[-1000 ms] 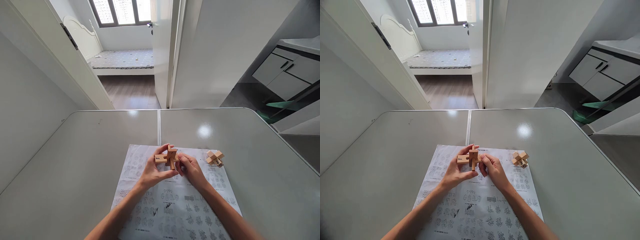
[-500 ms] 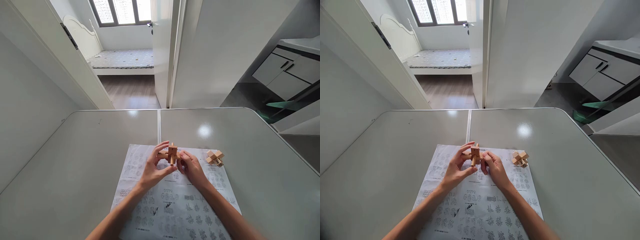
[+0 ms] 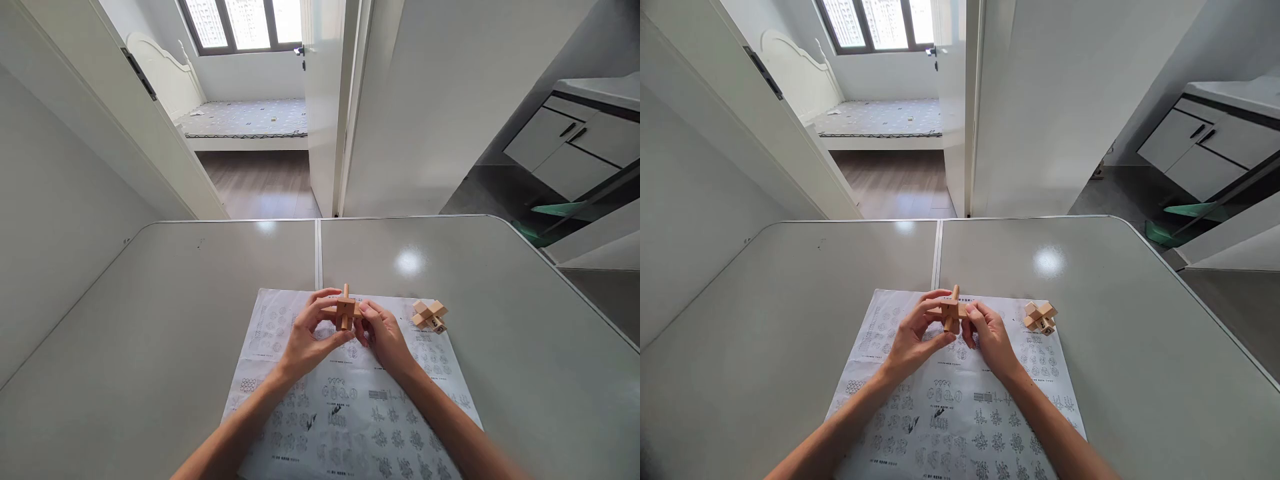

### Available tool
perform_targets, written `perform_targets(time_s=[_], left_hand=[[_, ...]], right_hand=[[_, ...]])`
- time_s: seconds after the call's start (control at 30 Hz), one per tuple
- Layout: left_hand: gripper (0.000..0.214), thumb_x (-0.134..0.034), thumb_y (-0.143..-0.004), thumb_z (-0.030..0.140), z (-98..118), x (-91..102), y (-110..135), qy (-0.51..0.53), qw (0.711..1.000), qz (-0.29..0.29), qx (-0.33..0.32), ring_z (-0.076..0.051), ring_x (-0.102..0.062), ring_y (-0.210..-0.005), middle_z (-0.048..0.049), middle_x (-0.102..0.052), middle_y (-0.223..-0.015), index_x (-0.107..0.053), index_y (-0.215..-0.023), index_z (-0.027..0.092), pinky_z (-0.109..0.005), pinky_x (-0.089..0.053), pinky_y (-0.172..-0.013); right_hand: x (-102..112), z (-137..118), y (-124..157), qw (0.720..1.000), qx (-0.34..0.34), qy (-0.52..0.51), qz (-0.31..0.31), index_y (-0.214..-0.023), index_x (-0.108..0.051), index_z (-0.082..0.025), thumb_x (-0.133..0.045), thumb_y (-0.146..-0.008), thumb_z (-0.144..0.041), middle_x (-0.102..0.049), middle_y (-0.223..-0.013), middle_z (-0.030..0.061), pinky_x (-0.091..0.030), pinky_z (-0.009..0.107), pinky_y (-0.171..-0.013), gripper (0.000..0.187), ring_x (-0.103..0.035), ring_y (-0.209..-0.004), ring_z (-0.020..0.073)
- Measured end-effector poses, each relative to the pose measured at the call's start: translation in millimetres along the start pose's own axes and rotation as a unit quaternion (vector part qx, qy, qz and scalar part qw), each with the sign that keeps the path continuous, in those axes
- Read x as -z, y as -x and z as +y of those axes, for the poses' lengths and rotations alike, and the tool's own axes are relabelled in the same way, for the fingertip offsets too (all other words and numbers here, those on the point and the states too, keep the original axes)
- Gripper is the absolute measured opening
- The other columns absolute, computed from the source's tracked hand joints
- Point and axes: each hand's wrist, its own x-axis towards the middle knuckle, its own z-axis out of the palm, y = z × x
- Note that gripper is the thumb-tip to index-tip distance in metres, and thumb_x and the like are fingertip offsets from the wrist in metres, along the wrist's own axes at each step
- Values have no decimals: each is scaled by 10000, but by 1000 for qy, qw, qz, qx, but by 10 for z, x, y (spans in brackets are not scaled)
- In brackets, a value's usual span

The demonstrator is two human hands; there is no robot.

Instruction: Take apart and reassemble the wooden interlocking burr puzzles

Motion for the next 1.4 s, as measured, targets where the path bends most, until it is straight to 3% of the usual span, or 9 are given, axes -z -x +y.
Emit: perform_targets(time_s=[0.23, 0.4, 0.6, 0.8, 0.87, 0.97, 1.07, 1.2, 1.4], left_hand=[[208, -865, -843, 251, 17, -25, -10, 1, 1000, 20, 1, -383, -536, -1436, -151, -643, -1383, -797, -1037, 221, -378, -650, -874], [58, -839, -862, 211, 2, -16, -18, -18, 1000, 13, -22, -380, -294, -1611, -148, -774, -979, -822, -912, 234, -403, -642, -903], [69, -875, -823, 245, -4, -11, -13, -7, 1000, 20, 0, -427, -436, -1532, -155, -616, -1509, -824, -827, 199, -363, -671, -820], [89, -863, -844, 314, 23, -18, -11, -9, 1000, 15, 12, -437, -341, -1583, -148, -710, -1383, -844, -853, 227, -400, -701, -809], [117, -860, -846, 327, 25, -17, -5, -8, 1000, 13, 13, -442, -492, -1489, -152, -698, -1407, -852, -898, 223, -422, -705, -814], [181, -863, -841, 352, 15, -5, 7, 3, 1000, 19, 24, -344, -774, -1086, -142, -506, -1628, -849, -942, 203, -421, -708, -777], [241, -837, -864, 400, 3, 11, 6, 19, 998, 42, 40, -218, -784, -868, -150, -432, -1678, -834, -959, 179, -368, -694, -720], [326, -735, -955, 466, -1, 17, -16, 8, 994, 89, 69, -189, -740, -829, -136, -774, -1229, -800, -1085, 173, -323, -638, -727], [362, -639, -1018, 495, 6, -8, -20, -25, 995, 81, 54, -196, -723, -839, -89, -788, -988, -732, -1173, 182, -328, -594, -798]], right_hand=[[-11, 30, -11, 1000, -1, -17, 20, -731, -527, -233, -585, -1021, -565, -520, -566, -48, -343, 267, -510, 444, -408, -501, 123], [-3, 36, -1, 999, -4, -24, 23, -745, -525, -229, -589, -1031, -549, -526, -576, -47, -352, 255, -508, 434, -407, -502, 115], [-8, 26, 1, 1000, -1, -20, 24, -741, -520, -229, -588, -1033, -560, -523, -575, -48, -360, 253, -513, 446, -407, -505, 116], [-27, 33, -1, 999, 0, -28, 47, -736, -519, -228, -603, -1017, -578, -510, -583, -49, -355, 245, -495, 456, -397, -505, 112], [-37, 24, -6, 997, 0, -41, 60, -737, -513, -231, -610, -1008, -582, -510, -596, -48, -346, 242, -478, 453, -396, -505, 112], [-54, -6, -19, 995, -7, -60, 80, -730, -507, -236, -612, -990, -590, -516, -619, -44, -344, 246, -457, 452, -409, -501, 115], [-62, -44, -31, 992, -13, -78, 101, -721, -519, -232, -621, -970, -585, -519, -633, -39, -351, 249, -443, 445, -425, -495, 114], [-59, -80, -36, 988, -20, -103, 112, -714, -526, -221, -635, -959, -565, -523, -621, -32, -346, 242, -439, 436, -433, -492, 109], [-61, -97, -27, 989, -25, -102, 106, -701, -519, -219, -645, -961, -544, -514, -612, -31, -339, 239, -441, 435, -417, -493, 104]])
